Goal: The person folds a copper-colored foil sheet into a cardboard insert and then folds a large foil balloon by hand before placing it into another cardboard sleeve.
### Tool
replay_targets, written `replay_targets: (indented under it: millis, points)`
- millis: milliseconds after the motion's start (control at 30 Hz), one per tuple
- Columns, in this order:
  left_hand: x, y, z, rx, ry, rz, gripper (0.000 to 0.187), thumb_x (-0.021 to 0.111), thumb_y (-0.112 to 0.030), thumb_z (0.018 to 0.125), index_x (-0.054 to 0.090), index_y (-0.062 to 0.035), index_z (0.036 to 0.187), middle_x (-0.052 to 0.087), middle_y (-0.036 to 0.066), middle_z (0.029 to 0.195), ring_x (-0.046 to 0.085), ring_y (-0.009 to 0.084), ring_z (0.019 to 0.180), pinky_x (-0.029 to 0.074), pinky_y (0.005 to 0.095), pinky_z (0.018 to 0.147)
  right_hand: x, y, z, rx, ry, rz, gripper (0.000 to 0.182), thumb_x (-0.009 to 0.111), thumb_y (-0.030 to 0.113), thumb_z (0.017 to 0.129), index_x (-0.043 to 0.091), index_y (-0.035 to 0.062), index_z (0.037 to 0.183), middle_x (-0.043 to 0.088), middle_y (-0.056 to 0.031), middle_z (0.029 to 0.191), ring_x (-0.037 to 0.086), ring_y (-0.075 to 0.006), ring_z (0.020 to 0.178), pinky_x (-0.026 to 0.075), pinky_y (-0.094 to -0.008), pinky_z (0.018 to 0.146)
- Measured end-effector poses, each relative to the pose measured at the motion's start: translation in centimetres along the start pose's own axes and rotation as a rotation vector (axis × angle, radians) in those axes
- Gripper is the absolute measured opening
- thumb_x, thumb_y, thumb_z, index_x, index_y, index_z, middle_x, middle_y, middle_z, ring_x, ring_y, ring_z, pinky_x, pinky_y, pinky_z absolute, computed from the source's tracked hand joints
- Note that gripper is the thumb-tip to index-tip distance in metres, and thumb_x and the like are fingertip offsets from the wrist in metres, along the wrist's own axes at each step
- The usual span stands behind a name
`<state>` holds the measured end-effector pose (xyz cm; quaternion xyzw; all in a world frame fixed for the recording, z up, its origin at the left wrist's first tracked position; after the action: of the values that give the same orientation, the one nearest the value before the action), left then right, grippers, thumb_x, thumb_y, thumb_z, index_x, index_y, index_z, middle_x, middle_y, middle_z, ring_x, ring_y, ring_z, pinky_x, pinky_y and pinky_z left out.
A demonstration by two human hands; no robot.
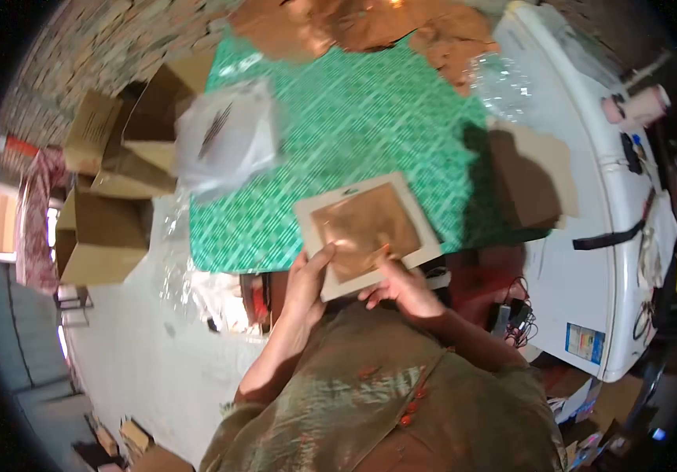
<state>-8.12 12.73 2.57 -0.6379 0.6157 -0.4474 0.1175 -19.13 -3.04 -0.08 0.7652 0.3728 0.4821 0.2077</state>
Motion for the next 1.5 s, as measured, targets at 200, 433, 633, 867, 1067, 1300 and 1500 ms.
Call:
replay_targets:
  millis: [200,433,633,867,1067,1300,1500]
  points:
    - [-2.8,-0.3,-0.2,0.014,-0.115,-0.07,0.034,0.068,-0.015,0.097,0.058,-0.0046,0.127,0.066,0.006,0.113,0.064,0.0191,0.108,0.053,0.0383,0.094,-1.9,4.7,-3.9,-0.172,0.265,-0.961,0.026,0.066,0.024,0.103,0.069,0.0025,0.117,0.073,-0.0087,0.105,0.068,-0.0149,0.101,0.054,-0.0328,0.089]
    - [-2.3,-0.9,-1.1,0.01,-0.133,-0.055,0.035,0.069,-0.015,0.096,0.056,-0.0066,0.127,0.065,0.004,0.113,0.062,0.0181,0.109,0.053,0.0392,0.095,-9.9,27.2,-1.6,-0.879,-0.726,-1.67,0.025,0.064,0.027,0.1,0.076,0.005,0.105,0.074,-0.0153,0.092,0.068,-0.0323,0.089,0.053,-0.0441,0.084]
    - [-2.0,-0.8,-1.1,-0.017,-0.205,-0.072,0.034,0.068,-0.016,0.096,0.056,-0.0066,0.127,0.064,0.004,0.115,0.063,0.0183,0.109,0.053,0.0405,0.097,-20.1,40.0,7.7,-0.83,-1.027,-2.22,0.014,0.065,0.014,0.086,0.079,0.0126,0.087,0.073,-0.0097,0.091,0.062,-0.0338,0.1,0.05,-0.0468,0.079]
    - [-2.5,-0.4,-0.6,0.002,-0.233,0.025,0.037,0.07,-0.017,0.093,0.058,-0.005,0.125,0.065,0.005,0.116,0.062,0.0175,0.111,0.05,0.0363,0.099,-25.2,37.9,11.0,-0.449,-0.86,-2.624,0.012,0.064,0.011,0.083,0.076,0.0125,0.083,0.071,-0.005,0.095,0.061,-0.0256,0.107,0.049,-0.0399,0.084]
    - [-1.4,-1.2,-0.6,-0.013,-0.197,0.029,0.039,0.071,-0.018,0.094,0.059,-0.0034,0.128,0.065,0.006,0.118,0.062,0.0182,0.111,0.051,0.0373,0.098,-24.7,38.7,11.3,-0.658,-0.885,-2.762,0.011,0.062,0.007,0.082,0.073,0.0084,0.082,0.07,-0.0082,0.093,0.062,-0.0288,0.107,0.049,-0.0409,0.085]
    - [-2.3,-0.5,-0.2,0.02,-0.174,0.045,0.03,0.069,-0.02,0.097,0.064,-0.0043,0.122,0.069,0.003,0.112,0.063,0.0142,0.106,0.049,0.0327,0.097,-14.3,35.8,4.3,-0.877,-0.941,-2.228,0.014,0.06,0.007,0.088,0.066,0.0051,0.101,0.07,-0.0176,0.098,0.07,-0.0383,0.095,0.055,-0.051,0.078]
    - [-1.9,-0.6,-0.2,0.025,-0.132,0.032,0.032,0.069,-0.018,0.096,0.062,-0.0027,0.124,0.067,0.005,0.116,0.061,0.0149,0.113,0.045,0.0321,0.103,-5.9,17.4,-0.7,-0.603,-0.359,-1.571,0.024,0.063,0.013,0.098,0.062,0.0054,0.12,0.07,-0.0234,0.101,0.069,-0.0422,0.086,0.056,-0.0489,0.074]
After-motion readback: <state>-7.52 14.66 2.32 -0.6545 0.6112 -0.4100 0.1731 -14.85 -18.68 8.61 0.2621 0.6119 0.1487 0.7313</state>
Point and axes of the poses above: each hand's wrist, its own z-axis towards the middle knuckle, its own x-axis out of the palm, y = z × x, the point moved 2 cm from there along z, towards the middle knuckle
